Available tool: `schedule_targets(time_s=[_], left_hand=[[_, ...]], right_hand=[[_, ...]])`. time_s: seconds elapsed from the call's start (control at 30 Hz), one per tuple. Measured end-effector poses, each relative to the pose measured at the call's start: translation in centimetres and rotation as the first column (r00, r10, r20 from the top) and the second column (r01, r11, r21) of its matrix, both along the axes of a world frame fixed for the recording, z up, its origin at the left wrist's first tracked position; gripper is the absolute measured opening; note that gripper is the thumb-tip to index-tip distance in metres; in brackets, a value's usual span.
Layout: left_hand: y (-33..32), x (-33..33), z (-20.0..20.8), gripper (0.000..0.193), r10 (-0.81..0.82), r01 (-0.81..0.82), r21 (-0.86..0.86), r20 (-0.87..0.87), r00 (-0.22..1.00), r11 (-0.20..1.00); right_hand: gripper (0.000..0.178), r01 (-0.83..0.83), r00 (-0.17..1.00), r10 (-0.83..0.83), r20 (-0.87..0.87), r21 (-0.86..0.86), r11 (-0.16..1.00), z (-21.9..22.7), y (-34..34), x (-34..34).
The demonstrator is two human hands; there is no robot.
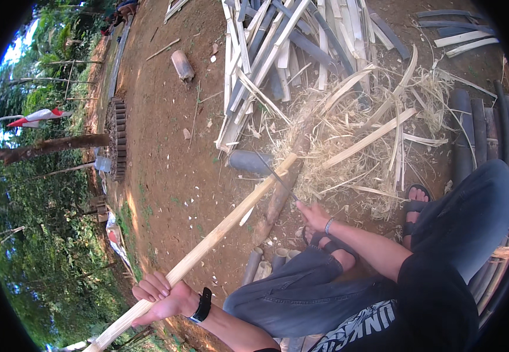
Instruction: The person uses a machete to shave and smooth the outer surface of a long piece of bamboo while sitting on a bamboo platform.
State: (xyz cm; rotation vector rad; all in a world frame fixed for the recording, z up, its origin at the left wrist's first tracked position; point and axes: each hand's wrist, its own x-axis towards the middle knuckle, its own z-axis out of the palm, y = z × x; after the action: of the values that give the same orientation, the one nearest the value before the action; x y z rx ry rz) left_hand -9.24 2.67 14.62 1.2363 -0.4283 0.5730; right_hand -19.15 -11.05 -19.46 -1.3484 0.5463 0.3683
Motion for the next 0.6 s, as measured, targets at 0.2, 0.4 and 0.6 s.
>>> schedule_targets(time_s=[0.2,0.4,0.6], left_hand=[[0.3,0.2,0.1,0.068,-0.003,0.003,-0.015,-0.010,1.000,1.000],[-0.2,0.1,0.2,0.067,0.002,-0.002,0.005,-0.001,1.000,1.000],[-0.1,0.4,0.1,0.066,0.019,-0.019,0.023,-0.003,1.000,1.000]], right_hand=[[0.073,-0.080,0.975,0.071,0.212,0.034,0.996,2.0,2.4,0.5],[0.075,0.139,0.988,-0.127,-0.085,0.152,0.979,-1.0,-0.6,1.3],[0.075,-0.016,0.979,0.028,0.202,-0.060,0.998,-1.8,1.0,0.2]])
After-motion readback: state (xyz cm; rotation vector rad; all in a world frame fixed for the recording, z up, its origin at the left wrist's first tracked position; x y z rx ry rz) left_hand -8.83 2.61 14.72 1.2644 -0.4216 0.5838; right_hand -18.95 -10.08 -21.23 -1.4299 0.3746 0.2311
